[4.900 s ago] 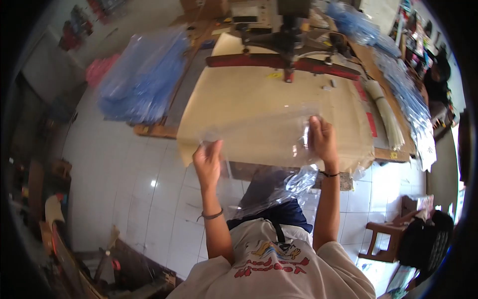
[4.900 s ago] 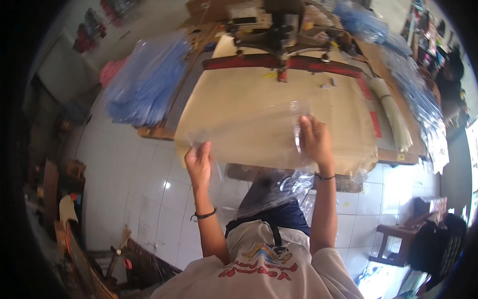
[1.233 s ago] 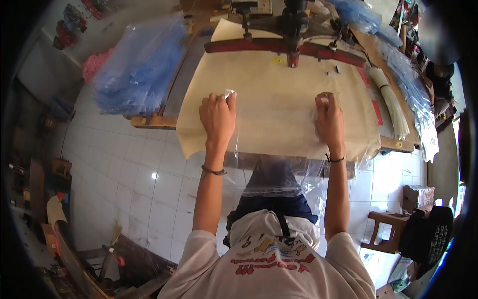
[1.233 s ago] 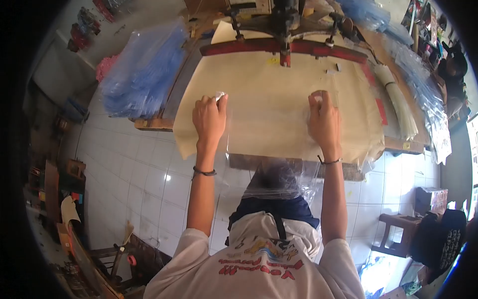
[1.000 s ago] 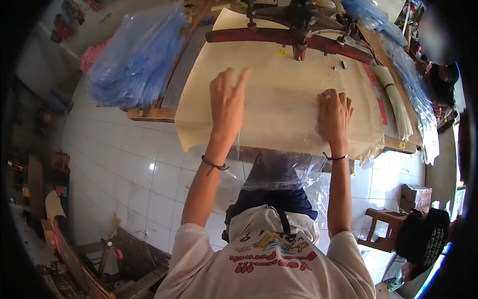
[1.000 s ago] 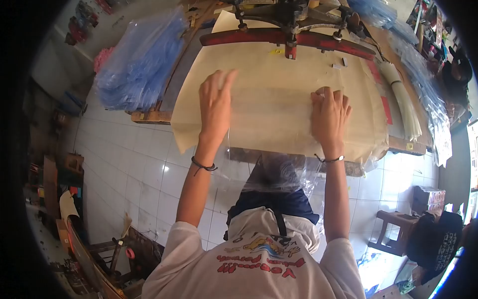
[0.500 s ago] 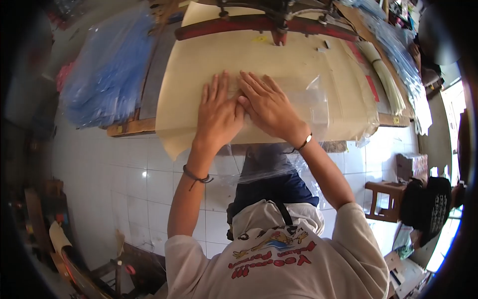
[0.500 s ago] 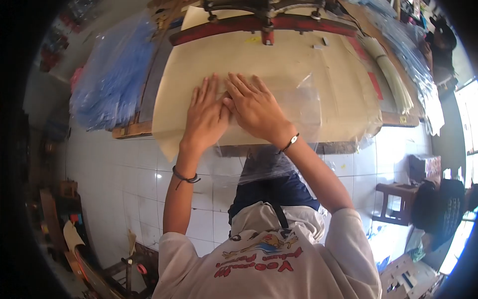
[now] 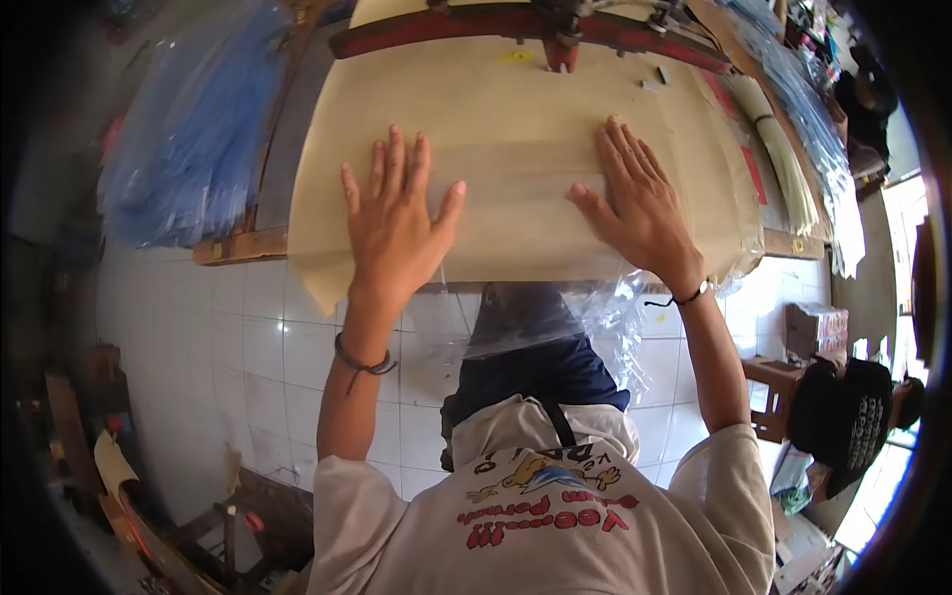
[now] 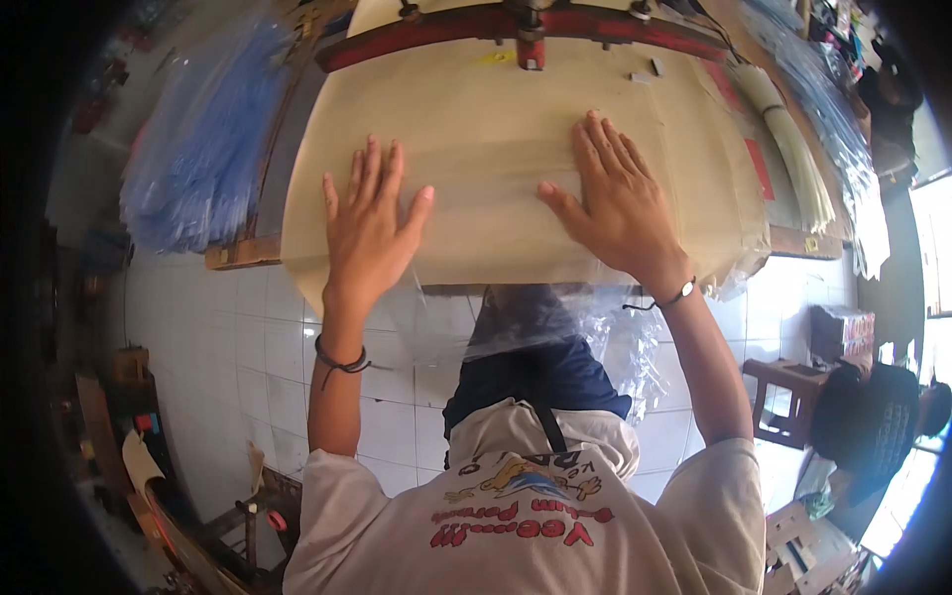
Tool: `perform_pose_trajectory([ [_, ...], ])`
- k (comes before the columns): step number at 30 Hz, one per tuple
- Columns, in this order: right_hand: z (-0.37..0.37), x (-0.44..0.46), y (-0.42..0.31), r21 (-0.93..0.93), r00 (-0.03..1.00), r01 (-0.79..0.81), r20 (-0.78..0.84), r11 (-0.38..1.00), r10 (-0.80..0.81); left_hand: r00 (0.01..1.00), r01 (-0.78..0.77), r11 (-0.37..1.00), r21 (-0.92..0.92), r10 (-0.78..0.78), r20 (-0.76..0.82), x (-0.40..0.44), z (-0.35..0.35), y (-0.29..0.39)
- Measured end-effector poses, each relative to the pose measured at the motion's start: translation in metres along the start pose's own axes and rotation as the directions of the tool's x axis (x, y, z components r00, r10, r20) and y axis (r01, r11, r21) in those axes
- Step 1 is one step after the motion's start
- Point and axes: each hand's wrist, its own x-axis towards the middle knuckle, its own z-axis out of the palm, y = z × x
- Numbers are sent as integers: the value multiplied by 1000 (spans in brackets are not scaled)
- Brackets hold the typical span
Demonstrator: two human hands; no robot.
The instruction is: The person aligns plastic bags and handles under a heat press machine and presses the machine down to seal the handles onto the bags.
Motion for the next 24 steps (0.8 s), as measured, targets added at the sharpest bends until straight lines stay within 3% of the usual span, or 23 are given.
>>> perform_pose_trajectory([
  [3,-3,1,-4,9,1000,-9,5,1000,9,999,-42,961,275,42,6,6,-9,21],
  [6,-5,4,-5,23,1000,-4,16,1000,4,964,-263,939,-220,246,-101,1,9,50],
  [13,-4,3,-3,32,1000,0,31,999,-1,990,-127,977,-171,115,-80,-12,3,14],
  [20,-3,1,-4,31,1000,-8,6,999,8,985,-166,979,-116,159,-71,-8,-7,28],
  [23,8,0,-18,-261,998,-25,-61,965,9,985,-166,981,-97,162,-52,-7,3,29],
  [24,12,2,-26,-222,993,57,-92,973,-79,984,-171,980,-99,164,-74,-6,4,29],
])
